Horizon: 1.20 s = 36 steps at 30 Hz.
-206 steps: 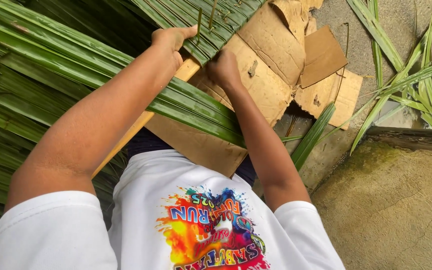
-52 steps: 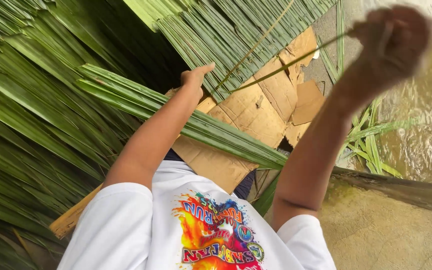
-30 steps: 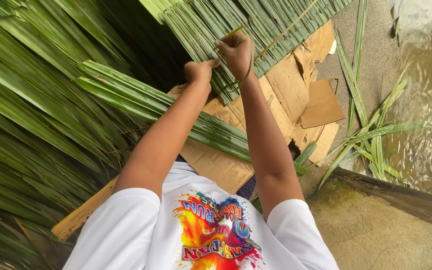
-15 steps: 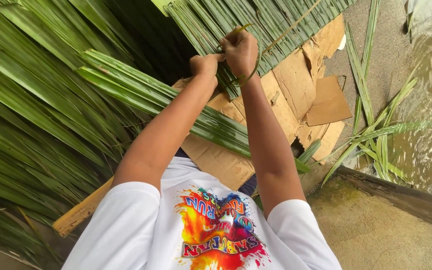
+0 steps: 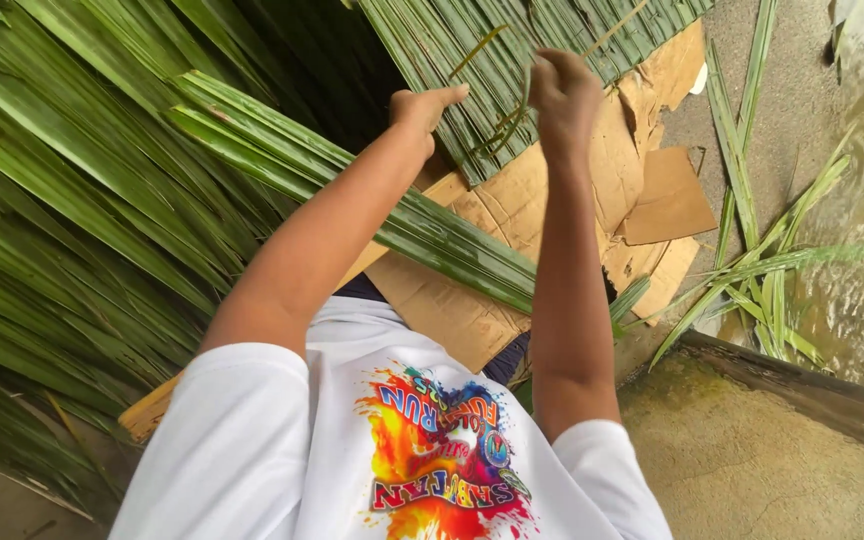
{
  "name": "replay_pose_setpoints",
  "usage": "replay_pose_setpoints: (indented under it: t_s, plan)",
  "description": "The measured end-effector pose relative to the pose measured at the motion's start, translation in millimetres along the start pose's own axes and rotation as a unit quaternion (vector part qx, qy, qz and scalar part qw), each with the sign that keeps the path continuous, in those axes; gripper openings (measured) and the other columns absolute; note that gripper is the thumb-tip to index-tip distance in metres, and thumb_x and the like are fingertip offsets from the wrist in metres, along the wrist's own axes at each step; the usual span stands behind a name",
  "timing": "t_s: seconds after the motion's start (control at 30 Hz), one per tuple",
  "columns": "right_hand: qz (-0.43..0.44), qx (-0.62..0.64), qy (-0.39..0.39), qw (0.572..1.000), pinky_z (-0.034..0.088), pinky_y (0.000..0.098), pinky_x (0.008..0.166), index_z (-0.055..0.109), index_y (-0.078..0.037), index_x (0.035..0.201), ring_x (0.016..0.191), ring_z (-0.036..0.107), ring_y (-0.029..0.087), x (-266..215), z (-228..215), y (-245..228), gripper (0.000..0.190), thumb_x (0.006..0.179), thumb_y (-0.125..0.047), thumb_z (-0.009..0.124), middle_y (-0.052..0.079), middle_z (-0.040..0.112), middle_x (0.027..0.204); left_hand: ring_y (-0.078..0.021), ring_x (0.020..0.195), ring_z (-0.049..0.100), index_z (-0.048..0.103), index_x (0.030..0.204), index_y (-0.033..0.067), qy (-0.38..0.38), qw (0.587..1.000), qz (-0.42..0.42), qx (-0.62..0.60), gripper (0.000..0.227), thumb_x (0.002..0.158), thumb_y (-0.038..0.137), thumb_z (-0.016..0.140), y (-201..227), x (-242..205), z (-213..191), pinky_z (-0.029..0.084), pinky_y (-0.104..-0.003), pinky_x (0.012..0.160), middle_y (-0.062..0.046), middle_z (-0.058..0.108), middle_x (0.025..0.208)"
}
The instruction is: Weaving and securing palm leaves onto a wooden stick to create a thatched panel.
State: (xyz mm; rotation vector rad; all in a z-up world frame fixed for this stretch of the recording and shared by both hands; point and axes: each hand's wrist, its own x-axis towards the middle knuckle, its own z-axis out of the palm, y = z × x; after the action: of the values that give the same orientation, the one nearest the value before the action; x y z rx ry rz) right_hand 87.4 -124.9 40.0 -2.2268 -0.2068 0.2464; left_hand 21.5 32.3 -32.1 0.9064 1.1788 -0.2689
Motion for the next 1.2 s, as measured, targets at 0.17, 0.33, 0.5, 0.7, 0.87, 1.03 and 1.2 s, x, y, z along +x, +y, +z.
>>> replay_pose_setpoints:
  t_s: [0.17, 0.33, 0.5, 0.7, 0.87, 1.03, 1.2]
  plan:
    - [-0.100, 0.179, 0.032, 0.978, 0.062, 0.0195, 0.073, 0.071, -0.005, 0.109, 0.087, 0.071, 0.014, -96, -15, -9, 0.021, 0.097, 0.009, 0.061, 0.010, 0.074, 0.098, -0.0409, 0.144, 0.039, 0.027, 0.151, 0.0012, -0.054, 0.996, 0.023, 0.064, 0.100, 0.076, 0.020, 0.091, -8, 15, -14, 0.054, -0.057, 0.102, -0.021, 0.034, 0.159]
    - [-0.188, 0.181, 0.004, 0.965, 0.054, 0.0325, 0.088, 0.069, -0.011, 0.117, 0.102, 0.064, 0.014, -134, 15, -56, 0.022, 0.106, -0.030, 0.065, 0.001, 0.067, 0.106, -0.0510, 0.133, 0.055, 0.026, 0.156, -0.0018, -0.098, 0.994, 0.030, 0.034, 0.106, 0.073, 0.014, 0.090, -19, 28, -15, 0.062, -0.061, 0.099, -0.032, 0.039, 0.156]
    - [-0.280, 0.206, 0.023, 0.937, 0.058, 0.0304, 0.081, 0.062, -0.009, 0.114, 0.091, 0.065, 0.015, -143, 51, -33, 0.010, 0.110, -0.017, 0.058, 0.005, 0.066, 0.099, -0.0533, 0.131, 0.055, 0.030, 0.150, -0.0015, -0.123, 0.981, 0.114, 0.100, 0.101, 0.073, 0.022, 0.091, -26, 12, -24, 0.069, -0.064, 0.091, -0.031, 0.045, 0.151]
    - [-0.283, 0.066, 0.027, 0.956, 0.057, 0.0415, 0.078, 0.070, -0.007, 0.103, 0.095, 0.071, 0.023, -140, 54, 10, 0.031, 0.113, -0.027, 0.049, 0.006, 0.072, 0.101, -0.0368, 0.106, 0.078, 0.066, 0.129, 0.0029, -0.102, 0.972, 0.080, 0.196, 0.072, 0.067, 0.028, 0.095, -37, 53, -5, 0.074, -0.044, 0.075, -0.015, 0.071, 0.135]
    - [-0.240, 0.130, 0.028, 0.962, 0.030, 0.0289, 0.057, 0.048, -0.012, 0.079, 0.065, 0.038, 0.011, -134, 71, 7, 0.038, 0.113, -0.025, 0.045, 0.000, 0.049, 0.072, -0.0347, 0.105, 0.074, 0.063, 0.121, -0.0019, -0.072, 0.972, 0.059, 0.214, 0.057, 0.075, 0.016, 0.091, -13, 5, -6, 0.071, -0.042, 0.070, -0.018, 0.072, 0.121]
    - [-0.234, 0.010, 0.096, 0.967, 0.035, 0.0312, 0.058, 0.053, -0.009, 0.072, 0.060, 0.045, 0.014, -153, 75, -15, 0.042, 0.111, -0.020, 0.045, 0.002, 0.055, 0.064, -0.0279, 0.059, 0.077, 0.066, 0.079, 0.0017, 0.028, 0.945, 0.129, 0.298, 0.030, 0.076, 0.017, 0.092, -5, -21, -11, 0.066, -0.036, 0.049, -0.013, 0.075, 0.076]
    - [-0.199, 0.134, 0.036, 0.970, 0.047, 0.0369, 0.066, 0.062, -0.009, 0.091, 0.070, 0.055, 0.018, -163, 46, -44, 0.039, 0.111, -0.036, 0.041, 0.004, 0.060, 0.079, -0.0229, 0.066, 0.059, 0.059, 0.095, 0.0171, 0.015, 0.773, 0.475, 0.420, 0.050, 0.083, 0.060, 0.082, -15, 43, -28, 0.040, -0.043, 0.058, -0.003, 0.057, 0.075]
